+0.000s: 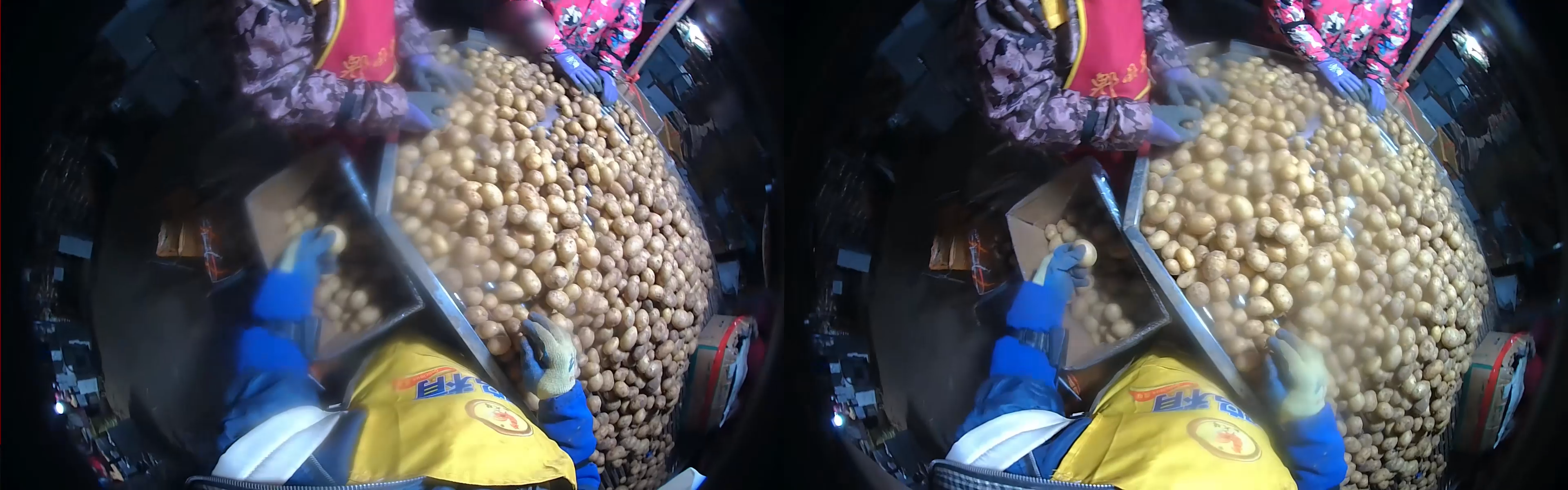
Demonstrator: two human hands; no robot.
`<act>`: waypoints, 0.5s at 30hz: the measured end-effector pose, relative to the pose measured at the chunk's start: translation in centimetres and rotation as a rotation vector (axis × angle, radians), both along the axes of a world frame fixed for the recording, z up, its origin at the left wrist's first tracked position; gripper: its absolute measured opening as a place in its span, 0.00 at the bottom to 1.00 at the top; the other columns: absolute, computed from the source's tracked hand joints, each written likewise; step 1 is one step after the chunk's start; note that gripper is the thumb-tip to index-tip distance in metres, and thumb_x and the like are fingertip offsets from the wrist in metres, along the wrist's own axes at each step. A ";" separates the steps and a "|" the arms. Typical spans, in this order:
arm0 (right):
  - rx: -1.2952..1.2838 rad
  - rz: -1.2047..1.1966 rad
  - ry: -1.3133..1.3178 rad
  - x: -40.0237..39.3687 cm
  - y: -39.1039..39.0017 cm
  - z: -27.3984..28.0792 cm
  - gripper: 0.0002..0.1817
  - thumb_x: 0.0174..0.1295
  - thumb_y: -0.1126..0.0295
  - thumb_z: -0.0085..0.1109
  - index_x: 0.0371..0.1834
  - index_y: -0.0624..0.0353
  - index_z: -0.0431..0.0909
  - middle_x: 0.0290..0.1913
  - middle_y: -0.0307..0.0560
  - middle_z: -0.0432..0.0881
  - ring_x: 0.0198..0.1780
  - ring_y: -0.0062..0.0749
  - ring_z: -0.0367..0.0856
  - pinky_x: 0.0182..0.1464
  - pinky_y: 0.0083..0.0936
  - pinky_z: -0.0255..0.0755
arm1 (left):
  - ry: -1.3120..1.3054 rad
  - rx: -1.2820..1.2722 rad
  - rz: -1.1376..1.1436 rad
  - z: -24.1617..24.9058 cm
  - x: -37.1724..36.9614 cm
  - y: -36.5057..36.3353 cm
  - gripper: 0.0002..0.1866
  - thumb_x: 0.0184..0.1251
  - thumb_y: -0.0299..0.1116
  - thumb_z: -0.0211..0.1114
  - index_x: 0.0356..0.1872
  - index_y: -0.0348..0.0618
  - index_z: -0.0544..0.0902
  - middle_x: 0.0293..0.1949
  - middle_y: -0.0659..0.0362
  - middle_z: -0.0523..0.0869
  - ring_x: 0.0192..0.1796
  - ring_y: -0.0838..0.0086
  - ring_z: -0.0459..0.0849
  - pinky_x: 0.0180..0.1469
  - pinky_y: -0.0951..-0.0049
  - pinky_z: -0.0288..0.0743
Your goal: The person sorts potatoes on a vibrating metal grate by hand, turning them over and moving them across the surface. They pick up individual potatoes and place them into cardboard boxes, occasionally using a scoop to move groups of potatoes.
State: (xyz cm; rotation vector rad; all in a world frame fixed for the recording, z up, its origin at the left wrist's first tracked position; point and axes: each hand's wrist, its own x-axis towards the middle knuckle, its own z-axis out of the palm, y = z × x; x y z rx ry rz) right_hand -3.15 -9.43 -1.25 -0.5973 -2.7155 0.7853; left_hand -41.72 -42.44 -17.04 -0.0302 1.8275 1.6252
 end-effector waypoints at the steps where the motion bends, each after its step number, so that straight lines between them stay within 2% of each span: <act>1: -0.002 0.031 0.004 -0.5 0.0 0.1 0.16 0.64 0.74 0.70 0.56 0.58 0.89 0.60 0.57 0.89 0.61 0.57 0.87 0.65 0.46 0.79 | -0.078 0.210 0.091 1.6 1.8 0.0 0.23 0.83 0.53 0.62 0.63 0.47 0.81 0.54 0.52 0.88 0.54 0.55 0.87 0.50 0.45 0.84; 4: 0.008 0.130 0.024 -1.8 0.1 0.0 0.17 0.63 0.75 0.69 0.56 0.59 0.89 0.60 0.58 0.89 0.60 0.57 0.87 0.63 0.46 0.80 | -0.323 0.791 0.290 5.1 5.4 0.3 0.29 0.83 0.61 0.61 0.69 0.51 0.79 0.59 0.50 0.87 0.57 0.52 0.87 0.48 0.45 0.84; 5: 0.018 0.167 0.036 -1.9 0.4 -0.5 0.18 0.62 0.75 0.68 0.56 0.59 0.89 0.59 0.58 0.89 0.58 0.57 0.87 0.62 0.46 0.81 | -0.474 0.736 0.447 7.0 6.0 0.9 0.36 0.81 0.70 0.54 0.76 0.57 0.74 0.52 0.57 0.88 0.56 0.54 0.88 0.47 0.46 0.85; 8: -0.013 0.246 0.033 -2.8 0.7 -1.3 0.19 0.60 0.75 0.68 0.57 0.59 0.89 0.58 0.57 0.89 0.56 0.57 0.88 0.59 0.46 0.82 | -0.402 0.683 0.571 10.1 7.3 2.0 0.34 0.83 0.69 0.51 0.67 0.52 0.80 0.52 0.57 0.87 0.53 0.58 0.88 0.43 0.52 0.86; 9: -0.034 0.264 0.026 -3.0 0.7 -1.3 0.20 0.59 0.75 0.68 0.57 0.58 0.89 0.58 0.57 0.89 0.55 0.58 0.88 0.59 0.46 0.82 | -0.319 0.625 0.525 10.2 7.4 2.3 0.27 0.82 0.64 0.59 0.55 0.49 0.83 0.44 0.59 0.87 0.45 0.65 0.88 0.38 0.64 0.85; 12: -0.010 0.277 0.013 -3.7 0.3 -0.9 0.19 0.60 0.75 0.67 0.56 0.57 0.89 0.57 0.56 0.89 0.54 0.57 0.88 0.58 0.46 0.82 | -0.341 0.286 0.539 12.0 9.2 3.0 0.18 0.79 0.55 0.67 0.49 0.51 0.83 0.36 0.62 0.85 0.36 0.73 0.85 0.33 0.75 0.81; 15: -0.007 0.274 0.000 -4.0 0.1 -0.4 0.18 0.60 0.75 0.67 0.55 0.56 0.89 0.57 0.55 0.89 0.54 0.57 0.87 0.57 0.46 0.82 | -0.418 0.419 0.470 12.6 9.3 2.4 0.12 0.76 0.48 0.71 0.46 0.54 0.83 0.32 0.65 0.83 0.31 0.77 0.82 0.30 0.78 0.77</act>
